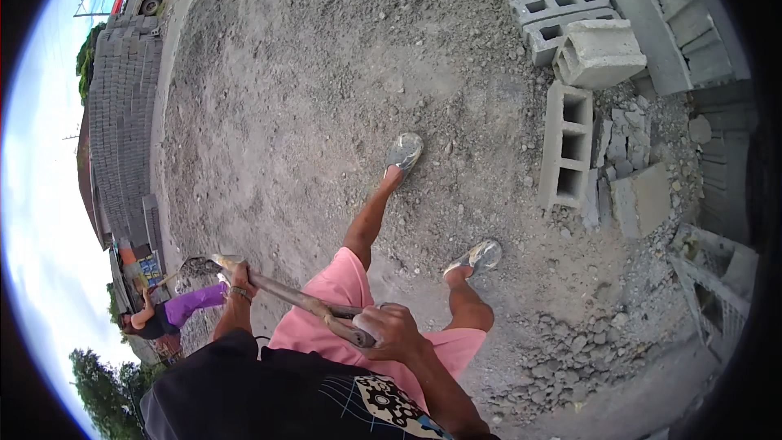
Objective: The person picks up a shovel, uses it to gather stones into a pile, and shovels dirt and gravel across the ground.
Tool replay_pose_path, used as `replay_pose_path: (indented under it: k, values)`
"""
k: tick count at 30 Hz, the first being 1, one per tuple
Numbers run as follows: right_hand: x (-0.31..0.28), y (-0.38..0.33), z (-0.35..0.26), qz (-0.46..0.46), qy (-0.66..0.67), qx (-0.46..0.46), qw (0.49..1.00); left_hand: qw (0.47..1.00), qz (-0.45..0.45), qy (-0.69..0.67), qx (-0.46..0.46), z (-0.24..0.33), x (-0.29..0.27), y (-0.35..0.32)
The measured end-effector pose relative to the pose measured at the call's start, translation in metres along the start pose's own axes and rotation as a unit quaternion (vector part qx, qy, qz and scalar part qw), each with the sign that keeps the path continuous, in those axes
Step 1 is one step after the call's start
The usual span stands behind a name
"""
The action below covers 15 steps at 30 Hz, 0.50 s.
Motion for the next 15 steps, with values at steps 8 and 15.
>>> replay_pose_path:
  k: [8,15]
  values:
    - [-0.031,-0.04,0.009,0.025,0.113,0.27,0.956,0.947,0.048,-0.318,0.019,-0.021,-0.003,-0.085]
    - [-0.052,-0.237,0.033,0.483,0.335,0.529,0.612,0.966,-0.247,-0.034,-0.071,-0.086,0.371,-0.126]
Point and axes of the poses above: each hand's wrist, its own y-axis towards the middle knuckle, its own x-axis out of the palm, z = x × y, the point moved 3 cm from there along y, towards the middle knuckle, and after that the axes turned 15 degrees about x, right-handed, at the moved point
